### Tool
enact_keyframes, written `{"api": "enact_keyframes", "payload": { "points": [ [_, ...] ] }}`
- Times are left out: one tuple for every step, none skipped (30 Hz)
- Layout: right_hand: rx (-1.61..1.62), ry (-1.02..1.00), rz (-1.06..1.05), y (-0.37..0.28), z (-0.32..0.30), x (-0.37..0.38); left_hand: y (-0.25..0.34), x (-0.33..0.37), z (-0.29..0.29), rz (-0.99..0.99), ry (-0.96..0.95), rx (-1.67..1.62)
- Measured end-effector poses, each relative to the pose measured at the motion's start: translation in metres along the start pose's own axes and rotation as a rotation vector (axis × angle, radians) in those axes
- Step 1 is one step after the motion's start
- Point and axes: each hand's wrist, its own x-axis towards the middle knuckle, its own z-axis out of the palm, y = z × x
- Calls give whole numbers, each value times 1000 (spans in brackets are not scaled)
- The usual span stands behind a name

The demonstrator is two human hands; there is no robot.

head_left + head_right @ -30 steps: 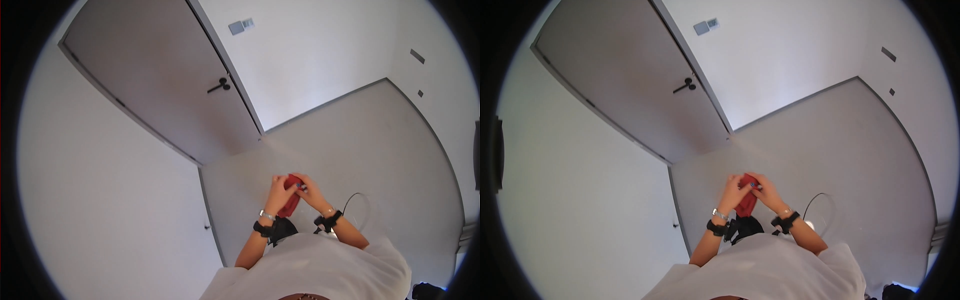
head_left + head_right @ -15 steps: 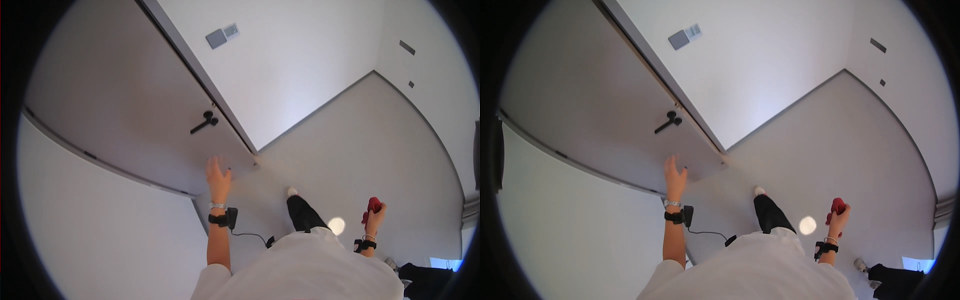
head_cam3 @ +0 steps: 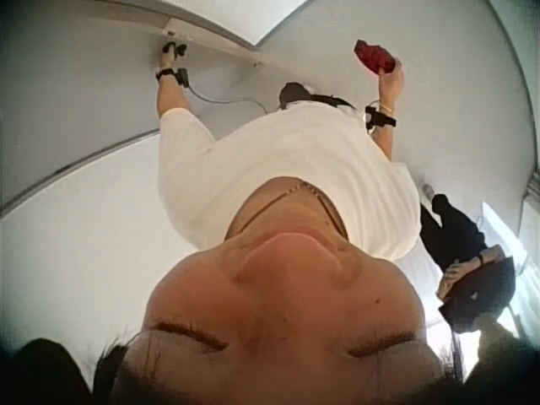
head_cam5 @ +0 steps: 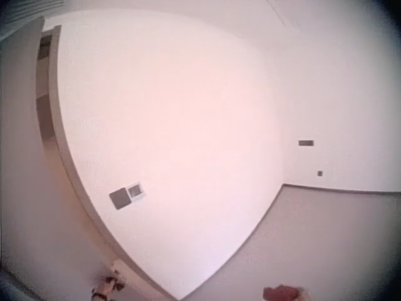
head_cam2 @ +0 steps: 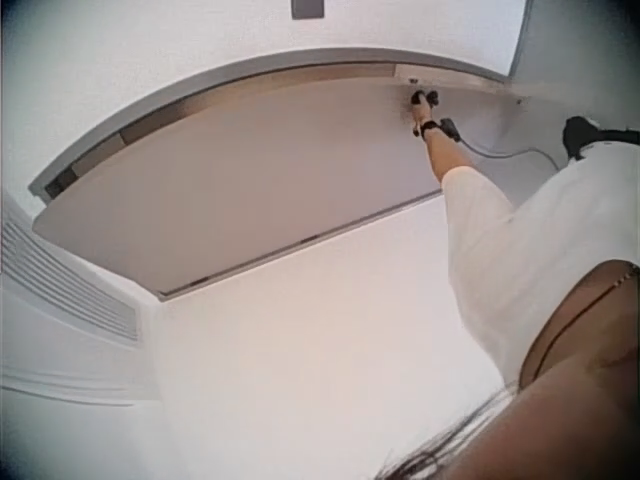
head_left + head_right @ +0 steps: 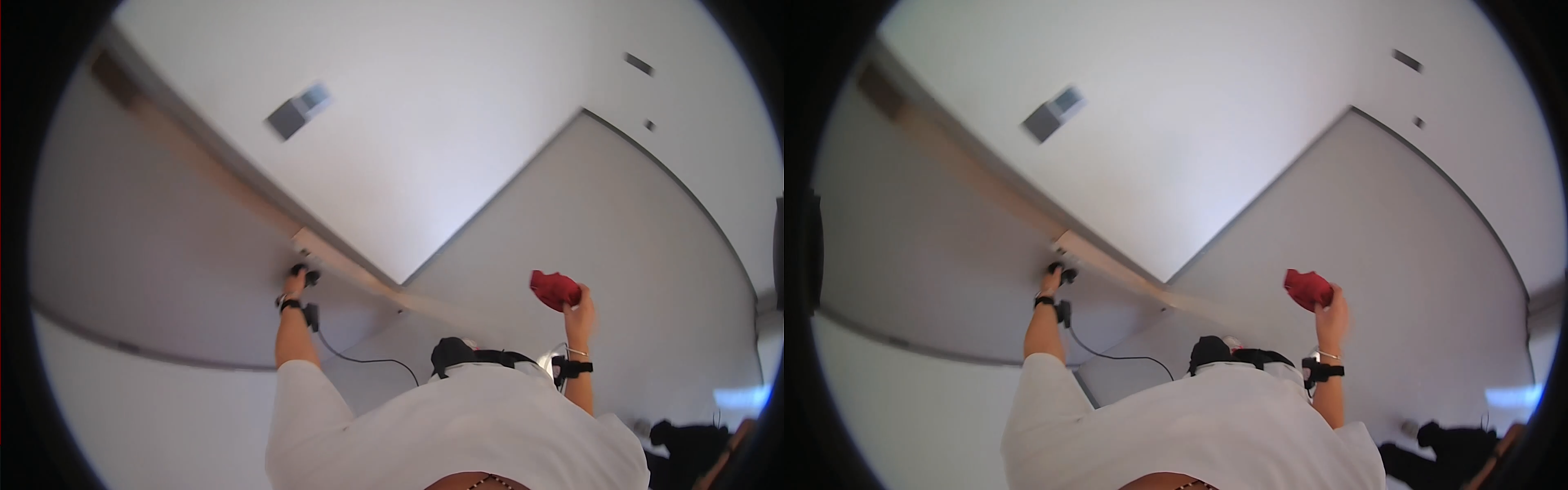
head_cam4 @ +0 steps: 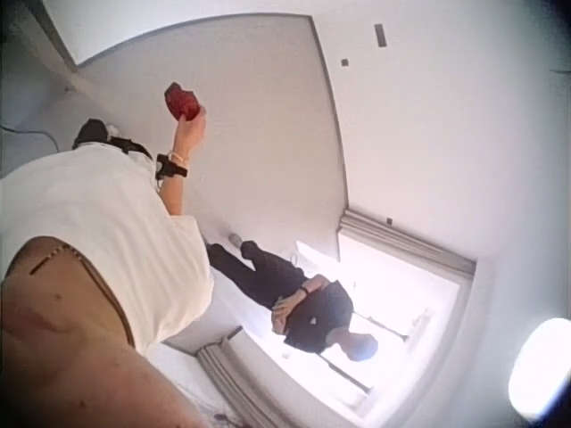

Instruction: Cleaning a window frame with a cloth and then rinsing the cloth in a bathroom sink.

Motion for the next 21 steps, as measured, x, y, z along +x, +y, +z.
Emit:
{"api": "enact_keyframes", "payload": {
  "points": [
    [17, 53, 5, 12, 4, 10, 23, 22, 9, -13, -119, 4],
    [26, 49, 64, 20, -3, 11, 33, 36, 23, -12, -180, -176],
    [-35, 93, 86, 36, -2, 10, 35, 46, 34, 51, -200, -273],
    [-42, 101, 85, 33, 3, 15, 2, 60, 15, -80, -155, -171],
    [-49, 42, 202, 36, 5, 15, -12, 68, 9, -235, -130, -179],
    [-80, 90, 213, 53, -2, 6, 0, 69, 29, -191, -180, -89],
    [-158, 101, 270, 67, -11, -4, 9, 67, 46, -197, -161, -12],
    [-219, 104, 312, 60, -25, -1, 19, 76, 41, -263, -196, -41],
    [-219, 113, 334, 67, -27, -10, 12, 76, 42, -272, -180, -26],
    [-252, 119, 380, 77, -27, -18, 5, 76, 41, -265, -144, 1],
    [-300, 131, 422, 85, -31, -20, 15, 79, 50, -260, -148, 1],
    [-301, 134, 425, 87, -34, -23, 26, 69, 51, -265, -146, 2],
    [-359, 100, 481, 88, -39, -24, 18, 81, 62, -264, -148, -2],
    [-398, 56, 527, 87, -39, -23, 12, 87, 57, -240, -146, 34],
    [-391, 38, 489, 87, -37, -23, -2, 90, 52, -220, -151, 73],
    [-381, 26, 477, 84, -30, -18, -15, 95, 49, -236, -139, 75],
    [-352, 11, 397, 78, -25, -16, -24, 97, 48, -179, -89, 53],
    [-326, -4, 312, 71, -20, -10, -33, 98, 51, -125, -43, 27],
    [-321, -33, 254, 66, -8, -6, -49, 101, 44, -78, 18, 58],
    [-315, -68, 233, 54, 4, -1, -67, 101, 38, -38, 78, 93],
    [-320, -129, 204, 41, 13, 10, -65, 99, 50, -15, 88, 107]
  ]
}}
